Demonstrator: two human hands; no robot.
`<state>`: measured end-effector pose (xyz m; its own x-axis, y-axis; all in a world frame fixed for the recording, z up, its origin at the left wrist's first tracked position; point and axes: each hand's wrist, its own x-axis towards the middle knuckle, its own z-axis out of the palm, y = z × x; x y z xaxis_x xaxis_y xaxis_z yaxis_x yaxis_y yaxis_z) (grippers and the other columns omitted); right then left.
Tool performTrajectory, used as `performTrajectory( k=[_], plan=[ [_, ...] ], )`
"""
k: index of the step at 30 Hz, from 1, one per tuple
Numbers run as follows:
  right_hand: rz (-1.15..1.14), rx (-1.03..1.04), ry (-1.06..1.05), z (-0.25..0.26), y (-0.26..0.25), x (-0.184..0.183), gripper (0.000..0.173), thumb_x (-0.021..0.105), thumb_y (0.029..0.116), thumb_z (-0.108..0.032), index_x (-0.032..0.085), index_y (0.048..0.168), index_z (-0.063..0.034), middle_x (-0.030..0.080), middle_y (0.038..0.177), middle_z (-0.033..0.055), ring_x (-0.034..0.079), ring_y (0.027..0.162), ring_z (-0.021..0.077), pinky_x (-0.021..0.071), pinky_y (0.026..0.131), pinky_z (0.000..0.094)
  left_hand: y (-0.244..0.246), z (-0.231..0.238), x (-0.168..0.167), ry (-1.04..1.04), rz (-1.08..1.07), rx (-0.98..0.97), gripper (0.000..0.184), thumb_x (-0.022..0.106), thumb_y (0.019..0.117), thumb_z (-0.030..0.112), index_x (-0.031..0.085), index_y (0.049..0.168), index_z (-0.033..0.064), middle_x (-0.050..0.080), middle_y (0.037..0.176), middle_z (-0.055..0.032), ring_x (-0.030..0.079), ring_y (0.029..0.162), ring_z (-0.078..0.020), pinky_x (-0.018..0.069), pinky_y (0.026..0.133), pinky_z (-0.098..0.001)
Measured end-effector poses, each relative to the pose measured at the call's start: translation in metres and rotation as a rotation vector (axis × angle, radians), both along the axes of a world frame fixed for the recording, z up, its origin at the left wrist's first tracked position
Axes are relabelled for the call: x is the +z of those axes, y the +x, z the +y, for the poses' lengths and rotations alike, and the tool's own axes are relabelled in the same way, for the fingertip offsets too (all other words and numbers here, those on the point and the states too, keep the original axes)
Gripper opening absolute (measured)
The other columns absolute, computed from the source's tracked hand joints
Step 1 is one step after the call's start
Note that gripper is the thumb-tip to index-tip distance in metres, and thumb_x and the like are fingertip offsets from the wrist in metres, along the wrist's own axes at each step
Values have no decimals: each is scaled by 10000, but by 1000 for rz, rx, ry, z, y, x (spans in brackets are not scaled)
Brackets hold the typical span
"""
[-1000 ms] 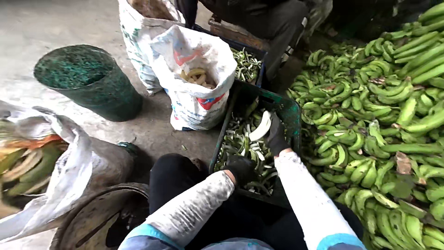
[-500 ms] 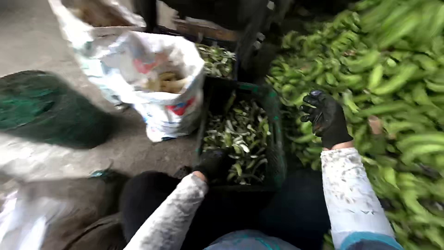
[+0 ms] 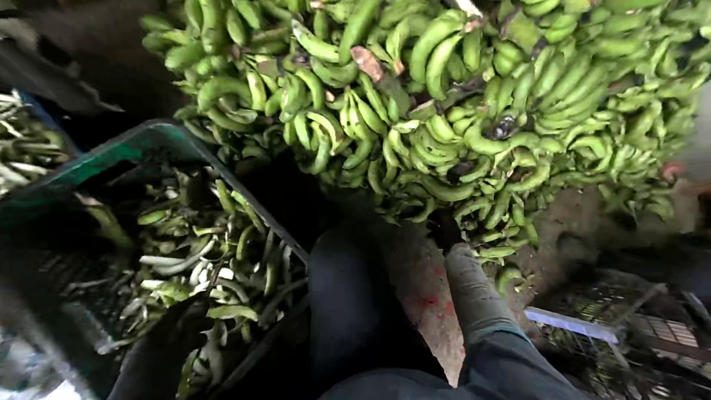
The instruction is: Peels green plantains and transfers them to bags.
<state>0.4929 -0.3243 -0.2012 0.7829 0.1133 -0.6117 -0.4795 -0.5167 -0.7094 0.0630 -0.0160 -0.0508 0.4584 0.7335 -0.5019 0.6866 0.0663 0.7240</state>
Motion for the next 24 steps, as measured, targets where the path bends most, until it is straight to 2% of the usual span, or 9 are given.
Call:
performTrajectory(
  k=[5,7,9,12,15,18,20,23,24],
  plan=[
    [-53,182,-130,26,21,-52,453,603,1036,-218,490,1458,-99,607,1325,203,683,924,319,581,735,476,38,-8,-3,32,53,-89,441,482,1074,397,572,1391,104,685,1056,-39,685,806,-103,599,709,-305],
    [-42,-6,13,42,35,-67,404,545,1060,-204,489,1435,-63,628,1239,201,663,949,316,578,776,484,48,-7,-6,1,70,-69,426,495,1071,374,574,1390,104,685,1074,-42,679,812,-113,593,707,-316],
    [60,-348,262,66,45,-71,372,382,1100,-338,471,1361,-88,557,1047,98,566,825,192,523,709,382,57,-6,-7,-21,96,-46,410,498,1072,351,570,1384,95,675,1055,-35,656,785,-101,570,679,-303],
    [166,-562,356,86,48,-60,552,359,1082,-486,401,1488,-114,543,1309,171,584,1029,284,523,835,490,64,-7,-9,-44,113,-39,414,498,1067,362,572,1385,106,672,1048,-29,649,781,-94,559,672,-293],
    [86,-481,228,91,43,-60,538,332,1097,-454,407,1486,-89,525,1330,213,582,1039,328,522,827,525,68,-10,-7,-20,177,-64,410,486,1076,360,574,1388,109,676,1040,-48,644,760,-104,552,668,-303],
    [-4,-393,212,89,41,-59,458,363,1115,-332,475,1465,-59,542,1421,210,571,1244,341,505,986,548,63,-11,-6,-22,167,-51,384,493,1080,317,570,1392,107,671,1045,-40,647,769,-91,557,668,-284],
    [-27,-368,207,84,41,-66,427,373,1110,-309,490,1444,-70,559,1393,191,585,1200,321,517,944,526,58,-11,-8,-25,138,-47,377,493,1081,309,569,1388,104,667,1036,-30,650,778,-88,562,672,-279],
    [-127,-70,-18,69,38,-74,450,436,1092,-162,402,1513,-8,492,1477,251,530,1319,368,475,1062,527,47,-11,-12,-36,47,-9,373,504,1076,315,574,1369,96,671,1013,-17,664,773,-91,581,675,-285],
    [-136,-104,-1,68,32,-74,437,429,1097,-178,410,1504,-19,543,1410,242,584,1236,351,512,1009,513,44,-12,-12,-31,20,-3,378,503,1076,329,572,1368,99,668,1004,-7,664,769,-86,581,669,-277]
  ],
)
